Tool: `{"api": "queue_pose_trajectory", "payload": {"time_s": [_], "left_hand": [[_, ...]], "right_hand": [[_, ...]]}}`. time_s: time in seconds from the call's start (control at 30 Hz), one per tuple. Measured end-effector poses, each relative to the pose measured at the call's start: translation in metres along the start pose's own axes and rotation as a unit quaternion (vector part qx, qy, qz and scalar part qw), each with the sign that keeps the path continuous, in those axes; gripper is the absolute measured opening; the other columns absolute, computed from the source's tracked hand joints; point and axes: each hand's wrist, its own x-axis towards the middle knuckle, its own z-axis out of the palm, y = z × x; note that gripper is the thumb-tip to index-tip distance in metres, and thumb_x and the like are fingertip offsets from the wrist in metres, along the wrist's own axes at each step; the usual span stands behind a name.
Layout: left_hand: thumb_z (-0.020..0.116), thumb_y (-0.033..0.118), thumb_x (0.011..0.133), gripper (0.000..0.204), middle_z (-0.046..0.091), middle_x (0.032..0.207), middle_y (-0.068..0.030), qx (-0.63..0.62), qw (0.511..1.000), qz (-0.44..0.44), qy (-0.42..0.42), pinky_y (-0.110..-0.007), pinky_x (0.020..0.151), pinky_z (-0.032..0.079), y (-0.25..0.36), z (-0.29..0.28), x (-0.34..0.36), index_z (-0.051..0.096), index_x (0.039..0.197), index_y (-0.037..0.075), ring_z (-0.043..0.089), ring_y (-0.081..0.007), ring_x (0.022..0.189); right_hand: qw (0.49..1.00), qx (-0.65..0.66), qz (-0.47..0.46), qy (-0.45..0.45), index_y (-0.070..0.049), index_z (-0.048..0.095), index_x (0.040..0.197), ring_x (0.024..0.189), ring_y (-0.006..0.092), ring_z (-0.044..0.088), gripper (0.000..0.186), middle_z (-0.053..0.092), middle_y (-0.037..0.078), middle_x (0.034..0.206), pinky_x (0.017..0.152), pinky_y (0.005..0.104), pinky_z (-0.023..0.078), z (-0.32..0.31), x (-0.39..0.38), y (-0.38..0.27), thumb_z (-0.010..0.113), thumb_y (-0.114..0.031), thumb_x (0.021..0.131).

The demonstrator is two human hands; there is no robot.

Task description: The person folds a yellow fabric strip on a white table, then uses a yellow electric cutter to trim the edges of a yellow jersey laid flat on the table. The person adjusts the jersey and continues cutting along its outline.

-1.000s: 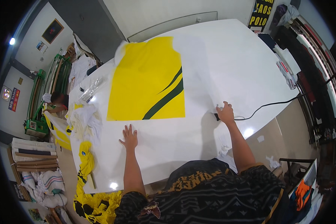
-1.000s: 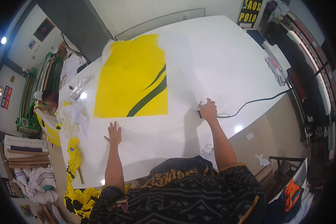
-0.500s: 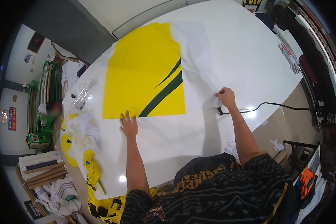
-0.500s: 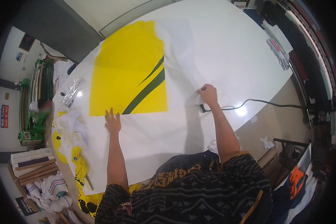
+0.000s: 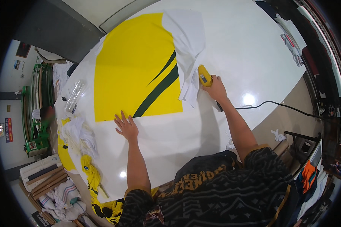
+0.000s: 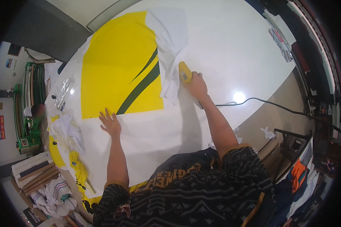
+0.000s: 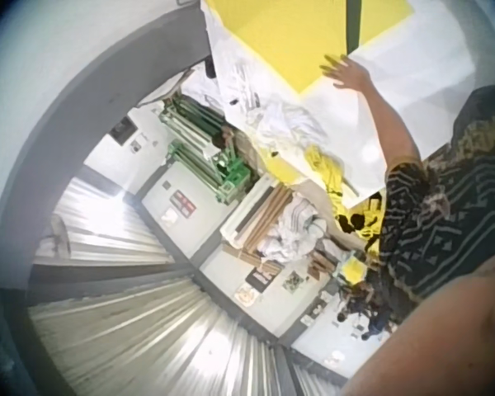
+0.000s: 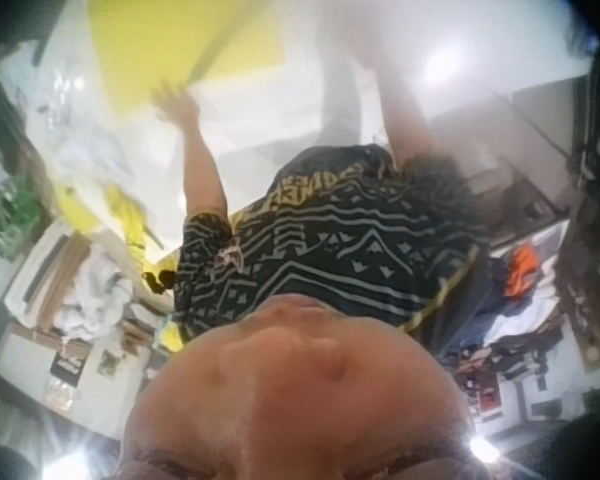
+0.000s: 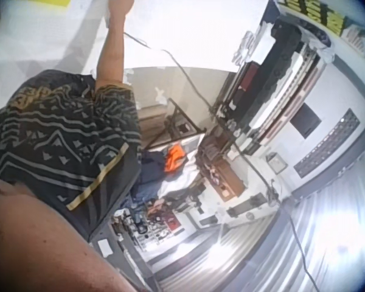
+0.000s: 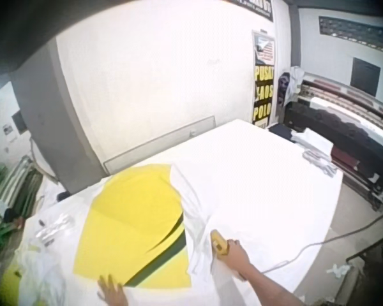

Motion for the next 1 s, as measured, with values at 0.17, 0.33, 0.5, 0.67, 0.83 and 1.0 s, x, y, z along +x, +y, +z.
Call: {"api": "queue_pose_trajectory", "payload": {"time_s": [0.17,0.33,0.5,0.67,0.83,1.0], "left_hand": [[0.043,0.06,0.121,0.072,0.008,0.196,-0.0105,0.001,0.998,-0.009,-0.055,-0.08,0.133,0.017,-0.01,-0.014,-0.005,0.026,0.185,0.031,0.01,-0.0347,0.18],[0.045,0.061,0.12,0.076,0.006,0.195,-0.0142,0.011,0.995,-0.039,-0.097,-0.083,0.131,0.018,-0.026,-0.026,-0.057,0.022,0.186,0.032,0.009,-0.0417,0.179],[0.054,0.059,0.116,0.081,0.01,0.193,-0.0212,0.018,0.992,-0.071,-0.1,-0.083,0.131,0.019,-0.038,-0.02,-0.168,0.025,0.185,0.027,0.011,-0.0484,0.177],[0.068,0.058,0.109,0.085,0.025,0.186,-0.0232,-0.004,0.987,-0.081,-0.139,-0.082,0.128,0.026,-0.04,-0.047,-0.23,0.035,0.178,0.022,0.02,-0.0504,0.173],[0.066,0.059,0.111,0.082,0.025,0.188,-0.0218,-0.054,0.995,-0.063,-0.05,-0.078,0.128,0.033,-0.096,-0.031,-0.201,0.034,0.179,0.025,0.023,-0.0462,0.174],[0.06,0.058,0.115,0.079,0.019,0.19,-0.0236,-0.031,0.994,-0.088,-0.061,-0.079,0.128,0.033,-0.146,-0.013,-0.192,0.033,0.182,0.025,0.02,-0.0483,0.175]], "right_hand": [[0.99,0.037,0.045,-0.131,0.001,0.06,0.136,0.114,0.0444,0.078,0.079,0.078,0.029,0.121,0.099,0.051,0.062,-0.031,0.0,0.004,0.095,-0.042,0.08],[0.985,-0.019,0.043,-0.166,0.005,0.06,0.132,0.104,0.044,0.081,0.078,0.08,0.028,0.115,0.09,0.0487,0.064,-0.078,-0.082,0.084,0.095,-0.038,0.077],[0.945,0.188,0.148,-0.225,0.004,0.067,0.127,0.095,0.0302,0.083,0.068,0.081,0.02,0.11,0.084,0.0422,0.065,-0.107,-0.189,0.158,0.097,-0.026,0.074],[0.864,0.439,0.188,-0.162,-0.003,0.059,0.135,0.077,0.0229,0.079,0.061,0.077,0.015,0.101,0.066,0.0393,0.064,-0.116,-0.27,0.122,0.087,-0.004,0.081],[0.979,0.146,0.08,-0.117,-0.003,0.053,0.134,0.085,0.0402,0.082,0.055,0.078,0.028,0.102,0.073,0.0529,0.065,-0.097,-0.253,0.066,0.081,-0.006,0.086],[0.995,-0.049,-0.014,-0.084,-0.002,0.052,0.148,0.102,0.0599,0.075,0.074,0.078,0.035,0.107,0.091,0.0632,0.062,-0.081,-0.251,0.078,0.085,-0.011,0.083]]}}
